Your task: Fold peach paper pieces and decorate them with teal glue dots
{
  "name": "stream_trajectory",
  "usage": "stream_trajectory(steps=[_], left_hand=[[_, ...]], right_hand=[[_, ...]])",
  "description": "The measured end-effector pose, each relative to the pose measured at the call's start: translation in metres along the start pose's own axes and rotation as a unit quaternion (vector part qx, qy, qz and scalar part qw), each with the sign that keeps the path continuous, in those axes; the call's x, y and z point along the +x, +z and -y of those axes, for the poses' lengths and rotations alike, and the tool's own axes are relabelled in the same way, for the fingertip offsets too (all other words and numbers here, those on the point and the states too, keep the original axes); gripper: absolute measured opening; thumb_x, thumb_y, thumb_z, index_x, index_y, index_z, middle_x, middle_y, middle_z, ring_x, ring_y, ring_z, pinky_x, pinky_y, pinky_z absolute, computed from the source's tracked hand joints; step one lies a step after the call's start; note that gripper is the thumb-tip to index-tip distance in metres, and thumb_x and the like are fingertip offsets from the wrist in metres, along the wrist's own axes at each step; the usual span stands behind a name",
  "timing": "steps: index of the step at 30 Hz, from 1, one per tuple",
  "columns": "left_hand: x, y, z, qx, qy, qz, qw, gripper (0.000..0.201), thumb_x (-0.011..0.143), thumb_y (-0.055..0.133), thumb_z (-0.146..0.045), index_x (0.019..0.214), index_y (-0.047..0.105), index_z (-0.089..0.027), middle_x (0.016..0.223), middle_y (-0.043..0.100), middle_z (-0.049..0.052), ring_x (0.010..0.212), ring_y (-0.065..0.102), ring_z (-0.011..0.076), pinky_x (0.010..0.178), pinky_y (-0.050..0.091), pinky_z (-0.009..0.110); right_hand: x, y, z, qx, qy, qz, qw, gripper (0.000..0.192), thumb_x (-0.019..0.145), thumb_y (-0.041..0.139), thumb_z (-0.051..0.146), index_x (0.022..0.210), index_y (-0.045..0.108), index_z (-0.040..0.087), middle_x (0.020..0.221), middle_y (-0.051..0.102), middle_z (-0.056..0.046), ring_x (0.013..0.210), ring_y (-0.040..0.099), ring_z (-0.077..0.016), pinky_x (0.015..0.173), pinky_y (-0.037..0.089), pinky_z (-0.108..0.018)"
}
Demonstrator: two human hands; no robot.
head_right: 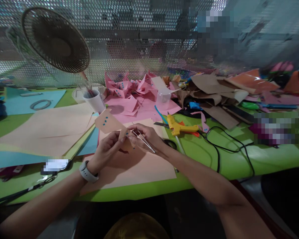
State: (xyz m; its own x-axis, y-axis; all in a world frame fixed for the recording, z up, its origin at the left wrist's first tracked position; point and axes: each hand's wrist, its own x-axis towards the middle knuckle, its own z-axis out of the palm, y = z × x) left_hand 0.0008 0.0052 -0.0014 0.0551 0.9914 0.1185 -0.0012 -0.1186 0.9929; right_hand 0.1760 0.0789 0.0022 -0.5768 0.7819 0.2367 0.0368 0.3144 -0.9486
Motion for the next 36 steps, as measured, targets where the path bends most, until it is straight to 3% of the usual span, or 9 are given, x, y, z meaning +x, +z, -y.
stream_trajectory(steps=[11, 18, 22, 25, 30, 33, 36], left_hand=[[-0.001, -0.003, 0.002, 0.025, 0.010, 0.016, 1.000, 0.037, 0.092, 0.058, -0.046, 0.113, 0.061, -0.017, 0.104, 0.063, 0.008, 0.085, 0.065, 0.0186, 0.066, 0.066, 0.035], [0.001, -0.002, 0.003, -0.011, 0.012, 0.015, 1.000, 0.036, 0.092, 0.059, -0.045, 0.115, 0.059, -0.017, 0.121, 0.060, 0.011, 0.102, 0.063, 0.0225, 0.072, 0.066, 0.036], [0.005, -0.004, 0.002, -0.052, 0.010, -0.008, 0.999, 0.039, 0.090, 0.062, -0.043, 0.119, 0.054, -0.019, 0.124, 0.061, 0.011, 0.113, 0.061, 0.0246, 0.079, 0.065, 0.037], [0.008, -0.008, 0.000, -0.063, -0.001, -0.038, 0.997, 0.040, 0.087, 0.065, -0.043, 0.118, 0.055, -0.020, 0.119, 0.064, 0.009, 0.111, 0.063, 0.0241, 0.082, 0.064, 0.039], [0.013, -0.014, -0.001, -0.080, -0.008, -0.074, 0.994, 0.045, 0.081, 0.071, -0.044, 0.117, 0.058, -0.021, 0.121, 0.063, 0.007, 0.109, 0.063, 0.0223, 0.083, 0.063, 0.038], [0.014, -0.016, 0.000, -0.092, -0.016, -0.079, 0.992, 0.046, 0.080, 0.073, -0.044, 0.117, 0.057, -0.021, 0.118, 0.064, 0.007, 0.107, 0.063, 0.0222, 0.079, 0.064, 0.038], [0.014, -0.017, 0.001, -0.100, -0.026, -0.084, 0.991, 0.047, 0.079, 0.073, -0.044, 0.118, 0.056, -0.022, 0.113, 0.065, 0.006, 0.103, 0.065, 0.0211, 0.078, 0.064, 0.037]], right_hand=[[0.001, -0.001, -0.008, -0.019, 0.001, -0.001, 1.000, 0.035, 0.079, 0.069, 0.038, 0.108, 0.067, 0.020, 0.084, 0.066, -0.002, 0.072, 0.060, -0.0127, 0.061, 0.050, -0.024], [0.003, -0.005, -0.005, -0.030, -0.014, -0.003, 0.999, 0.034, 0.082, 0.067, 0.037, 0.111, 0.066, 0.019, 0.095, 0.071, -0.006, 0.083, 0.066, -0.0159, 0.073, 0.054, -0.029], [0.005, -0.009, 0.003, 0.019, -0.019, -0.056, 0.998, 0.037, 0.084, 0.065, 0.040, 0.116, 0.062, 0.021, 0.101, 0.073, -0.008, 0.096, 0.069, -0.0194, 0.086, 0.054, -0.034], [0.009, -0.014, 0.011, 0.040, 0.002, -0.109, 0.993, 0.038, 0.086, 0.063, 0.045, 0.116, 0.061, 0.021, 0.094, 0.075, -0.007, 0.093, 0.070, -0.0191, 0.089, 0.054, -0.037], [0.014, -0.028, 0.025, 0.061, -0.025, -0.154, 0.986, 0.043, 0.086, 0.062, 0.055, 0.113, 0.061, 0.021, 0.087, 0.074, -0.004, 0.082, 0.071, -0.0173, 0.086, 0.055, -0.036], [0.015, -0.036, 0.032, 0.067, -0.020, -0.138, 0.988, 0.051, 0.088, 0.054, 0.065, 0.114, 0.063, 0.023, 0.078, 0.069, -0.001, 0.070, 0.068, -0.0154, 0.074, 0.056, -0.032], [0.012, -0.040, 0.034, 0.046, -0.007, -0.126, 0.991, 0.051, 0.087, 0.053, 0.067, 0.103, 0.069, 0.021, 0.068, 0.062, 0.001, 0.061, 0.060, -0.0124, 0.062, 0.053, -0.026]])
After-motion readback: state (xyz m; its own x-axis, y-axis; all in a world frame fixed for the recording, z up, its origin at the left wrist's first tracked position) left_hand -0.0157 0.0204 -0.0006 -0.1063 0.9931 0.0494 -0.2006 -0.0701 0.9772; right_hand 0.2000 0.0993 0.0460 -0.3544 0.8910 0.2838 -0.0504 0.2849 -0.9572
